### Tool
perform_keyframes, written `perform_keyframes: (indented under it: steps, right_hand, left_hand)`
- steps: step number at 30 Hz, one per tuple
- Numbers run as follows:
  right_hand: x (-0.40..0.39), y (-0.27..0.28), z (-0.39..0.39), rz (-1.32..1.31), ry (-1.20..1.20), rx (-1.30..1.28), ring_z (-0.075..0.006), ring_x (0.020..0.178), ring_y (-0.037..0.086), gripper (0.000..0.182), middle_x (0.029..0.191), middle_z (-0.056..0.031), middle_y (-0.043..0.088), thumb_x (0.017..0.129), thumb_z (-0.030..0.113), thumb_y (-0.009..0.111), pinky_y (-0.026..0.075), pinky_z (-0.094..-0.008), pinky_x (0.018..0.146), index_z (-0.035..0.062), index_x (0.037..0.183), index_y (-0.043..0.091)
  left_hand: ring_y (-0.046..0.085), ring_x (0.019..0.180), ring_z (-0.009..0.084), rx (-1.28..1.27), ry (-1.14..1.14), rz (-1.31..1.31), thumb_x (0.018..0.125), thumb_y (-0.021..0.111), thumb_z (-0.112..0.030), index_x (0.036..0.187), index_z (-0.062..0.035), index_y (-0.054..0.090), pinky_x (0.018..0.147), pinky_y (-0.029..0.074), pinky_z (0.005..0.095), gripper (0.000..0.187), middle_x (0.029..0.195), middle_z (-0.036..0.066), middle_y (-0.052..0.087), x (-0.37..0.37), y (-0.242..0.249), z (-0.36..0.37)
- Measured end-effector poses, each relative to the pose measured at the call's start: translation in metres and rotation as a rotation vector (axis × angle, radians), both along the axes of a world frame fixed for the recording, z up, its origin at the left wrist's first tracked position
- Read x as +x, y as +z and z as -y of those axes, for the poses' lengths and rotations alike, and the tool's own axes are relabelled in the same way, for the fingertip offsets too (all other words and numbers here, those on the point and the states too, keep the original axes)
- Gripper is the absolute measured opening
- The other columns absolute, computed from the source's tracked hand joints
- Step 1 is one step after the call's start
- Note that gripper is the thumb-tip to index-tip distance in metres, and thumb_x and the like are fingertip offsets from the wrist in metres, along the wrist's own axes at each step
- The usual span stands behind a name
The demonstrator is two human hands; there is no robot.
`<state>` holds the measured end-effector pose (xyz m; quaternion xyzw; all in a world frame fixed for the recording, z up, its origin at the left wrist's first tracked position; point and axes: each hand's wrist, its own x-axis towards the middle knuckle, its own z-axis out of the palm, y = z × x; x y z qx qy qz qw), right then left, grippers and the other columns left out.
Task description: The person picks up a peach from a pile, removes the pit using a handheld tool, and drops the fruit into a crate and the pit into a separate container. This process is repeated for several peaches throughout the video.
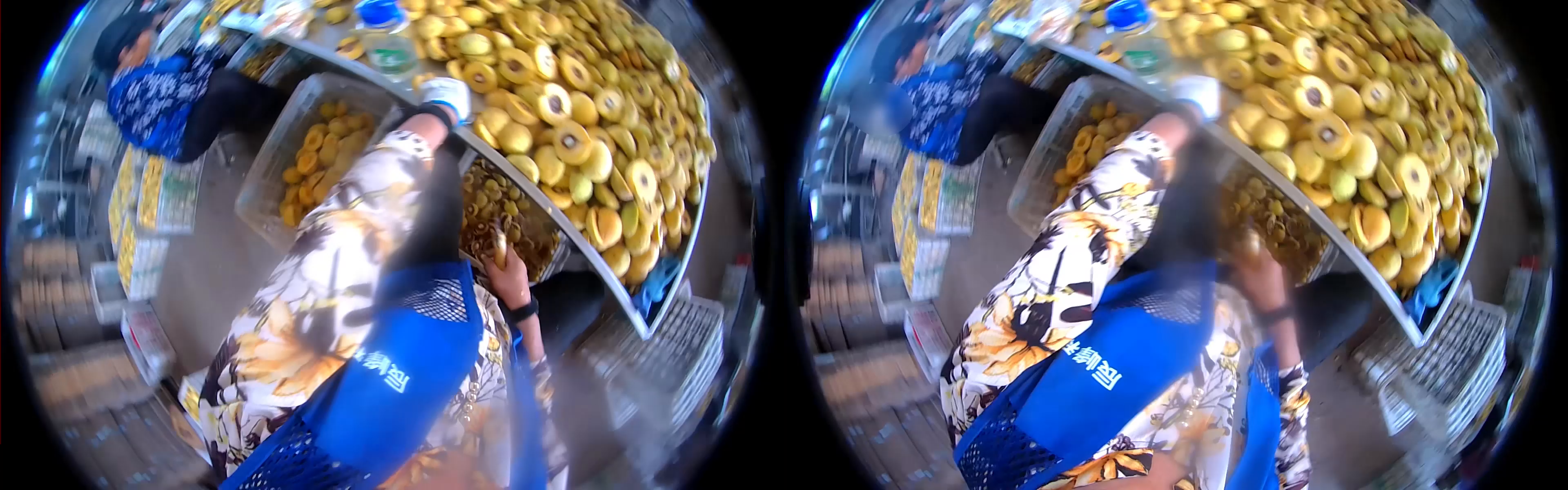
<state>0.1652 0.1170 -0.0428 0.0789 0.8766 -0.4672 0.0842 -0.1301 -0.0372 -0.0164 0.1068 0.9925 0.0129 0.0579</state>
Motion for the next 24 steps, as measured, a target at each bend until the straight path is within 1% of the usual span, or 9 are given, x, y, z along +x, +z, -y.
perform_keyframes:
  steps: [5,6,9,12,13,16,18,21,24]
  right_hand:
    - [-0.005,0.016,0.006,0.096,-0.315,-0.227,-0.0204,0.068,0.058,0.02,0.073,-0.0117,0.06,0.076,0.015,0.062,0.046,-0.0312,0.065,-0.0007,0.088,0.058]
    - [-0.01,0.012,0.001,0.025,-0.249,0.041,-0.0221,0.071,0.059,0.026,0.076,-0.0114,0.061,0.077,0.016,0.062,0.047,-0.0328,0.068,-0.0012,0.096,0.057]
    - [-0.032,0.02,0.004,-0.315,-0.261,0.088,-0.0244,0.072,0.059,0.037,0.08,-0.0101,0.062,0.078,0.02,0.063,0.048,-0.0355,0.07,-0.0011,0.107,0.051]
    - [-0.055,0.027,0.005,-0.262,-0.293,-0.25,-0.0119,0.07,0.054,0.045,0.091,-0.0107,0.06,0.084,0.021,0.059,0.045,-0.0244,0.061,-0.0013,0.119,0.042]
    - [-0.063,0.022,0.006,-0.33,-0.307,-0.271,-0.019,0.08,0.058,0.044,0.089,-0.0123,0.062,0.083,0.016,0.058,0.045,-0.0311,0.074,-0.0056,0.118,0.042]
    - [-0.075,0.017,0.004,-0.461,-0.281,-0.33,-0.017,0.076,0.057,0.033,0.087,-0.0097,0.061,0.085,0.014,0.056,0.046,-0.0297,0.07,-0.0049,0.111,0.048]
    - [-0.078,0.007,0.01,-0.341,-0.407,-0.675,-0.0064,0.039,0.037,0.01,0.061,0.0016,0.046,0.09,0.015,0.051,0.031,-0.0206,0.034,0.0066,0.094,0.048]
    - [-0.079,-0.01,0.025,-0.545,-0.432,-0.296,-0.0192,0.055,0.058,0.021,0.071,-0.0091,0.061,0.089,0.023,0.053,0.047,-0.0291,0.051,0.004,0.098,0.055]
    - [-0.06,0.03,0.027,-0.228,-0.317,0.129,-0.04,0.076,0.06,0.036,0.079,-0.0246,0.06,0.081,0.031,0.062,0.047,-0.0416,0.063,-0.0009,0.097,0.054]
  left_hand:
    - [0.063,0.079,0.029,0.301,0.024,-0.407,0.071,0.063,-0.029,0.094,-0.0126,0.062,0.062,0.049,0.0417,0.029,0.086,0.014,0.062,0.015,-0.014,0.008]
    - [0.063,0.077,0.0291,0.397,0.092,-0.357,0.071,0.063,-0.03,0.096,-0.0141,0.06,0.063,0.049,0.0418,0.031,0.087,0.014,0.062,0.029,0.001,0.013]
    - [0.063,0.081,0.0273,0.696,0.077,-0.221,0.068,0.065,-0.037,0.094,-0.0139,0.062,0.069,0.05,0.0377,0.035,0.086,0.012,0.064,0.067,0.032,0.026]
    - [0.062,0.082,0.0203,1.186,-0.196,0.252,0.067,0.072,-0.032,0.102,-0.0085,0.063,0.075,0.048,0.0302,0.043,0.088,0.011,0.066,0.101,0.017,0.023]
    - [0.061,0.082,0.0168,1.279,-0.219,0.461,0.067,0.075,-0.029,0.105,-0.0061,0.062,0.076,0.047,0.0285,0.046,0.089,0.009,0.066,0.124,0.029,0.021]
    - [0.057,0.089,0.0116,1.521,-0.15,0.419,0.08,0.066,-0.019,0.106,0.0021,0.059,0.082,0.045,0.0247,0.034,0.098,0.007,0.063,0.163,0.04,0.001]
    - [0.054,0.098,0.0136,1.939,0.015,0.607,0.09,0.053,-0.019,0.113,0.0035,0.054,0.088,0.043,0.0272,0.032,0.109,0.007,0.058,0.178,0.034,-0.012]
    - [0.055,0.093,0.0126,1.982,0.091,0.293,0.091,0.051,-0.018,0.115,0.0006,0.051,0.08,0.047,0.0251,0.031,0.106,0.007,0.057,0.19,0.007,-0.029]
    - [0.057,0.09,0.0164,2.103,0.262,0.382,0.094,0.043,-0.025,0.111,0.001,0.051,0.08,0.047,0.0281,0.032,0.102,0.01,0.058,0.184,0.009,-0.03]
